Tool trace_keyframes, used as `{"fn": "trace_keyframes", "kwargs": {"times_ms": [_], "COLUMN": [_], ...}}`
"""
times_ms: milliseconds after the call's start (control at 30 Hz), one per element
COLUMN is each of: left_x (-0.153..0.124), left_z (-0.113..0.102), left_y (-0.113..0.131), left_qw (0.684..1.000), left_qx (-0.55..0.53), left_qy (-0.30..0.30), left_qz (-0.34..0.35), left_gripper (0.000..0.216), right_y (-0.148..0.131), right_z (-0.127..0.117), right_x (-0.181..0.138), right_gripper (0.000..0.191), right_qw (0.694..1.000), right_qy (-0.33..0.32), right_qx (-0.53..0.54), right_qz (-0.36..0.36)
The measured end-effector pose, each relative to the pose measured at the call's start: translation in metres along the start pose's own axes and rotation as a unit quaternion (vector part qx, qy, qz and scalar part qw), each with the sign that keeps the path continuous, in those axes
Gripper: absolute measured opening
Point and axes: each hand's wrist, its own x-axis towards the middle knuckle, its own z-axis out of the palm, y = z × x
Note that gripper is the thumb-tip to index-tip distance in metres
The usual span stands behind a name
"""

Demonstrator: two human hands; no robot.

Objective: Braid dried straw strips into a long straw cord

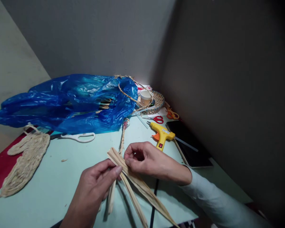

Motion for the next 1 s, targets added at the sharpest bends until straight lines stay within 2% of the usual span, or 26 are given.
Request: {"fn": "trace_keyframes", "kwargs": {"times_ms": [133, 233, 300, 400, 500, 633, 833, 1000], "left_x": [0.000, 0.002, 0.003, 0.006, 0.007, 0.004, 0.005, 0.003], "left_z": [-0.004, -0.008, -0.009, -0.009, -0.007, -0.007, -0.008, -0.009], "left_y": [-0.005, -0.009, -0.010, -0.012, -0.013, -0.010, -0.003, -0.003], "left_qw": [0.999, 1.000, 1.000, 0.999, 0.999, 0.999, 0.997, 0.995], "left_qx": [0.004, 0.012, 0.019, 0.017, 0.008, 0.024, 0.075, 0.090], "left_qy": [-0.011, -0.022, -0.022, -0.013, 0.002, 0.007, -0.023, -0.013], "left_qz": [-0.034, -0.017, -0.008, -0.023, -0.044, -0.031, 0.027, 0.029], "left_gripper": [0.021, 0.022, 0.024, 0.028, 0.031, 0.032, 0.025, 0.026], "right_y": [-0.002, -0.005, -0.007, -0.008, -0.006, -0.003, -0.003, -0.002], "right_z": [0.000, -0.001, 0.000, -0.001, -0.002, -0.005, -0.002, -0.003], "right_x": [-0.003, -0.007, -0.008, -0.008, -0.007, -0.007, -0.006, -0.004], "right_gripper": [0.005, 0.023, 0.029, 0.022, 0.022, 0.021, 0.009, 0.007], "right_qw": [0.999, 0.998, 0.998, 0.999, 0.998, 0.997, 0.998, 0.992], "right_qy": [-0.022, -0.055, -0.057, -0.047, -0.052, -0.054, -0.010, 0.037], "right_qx": [0.024, 0.035, 0.012, -0.003, 0.028, 0.054, -0.066, -0.122], "right_qz": [0.011, 0.000, -0.004, 0.000, 0.005, 0.031, 0.000, -0.014]}}
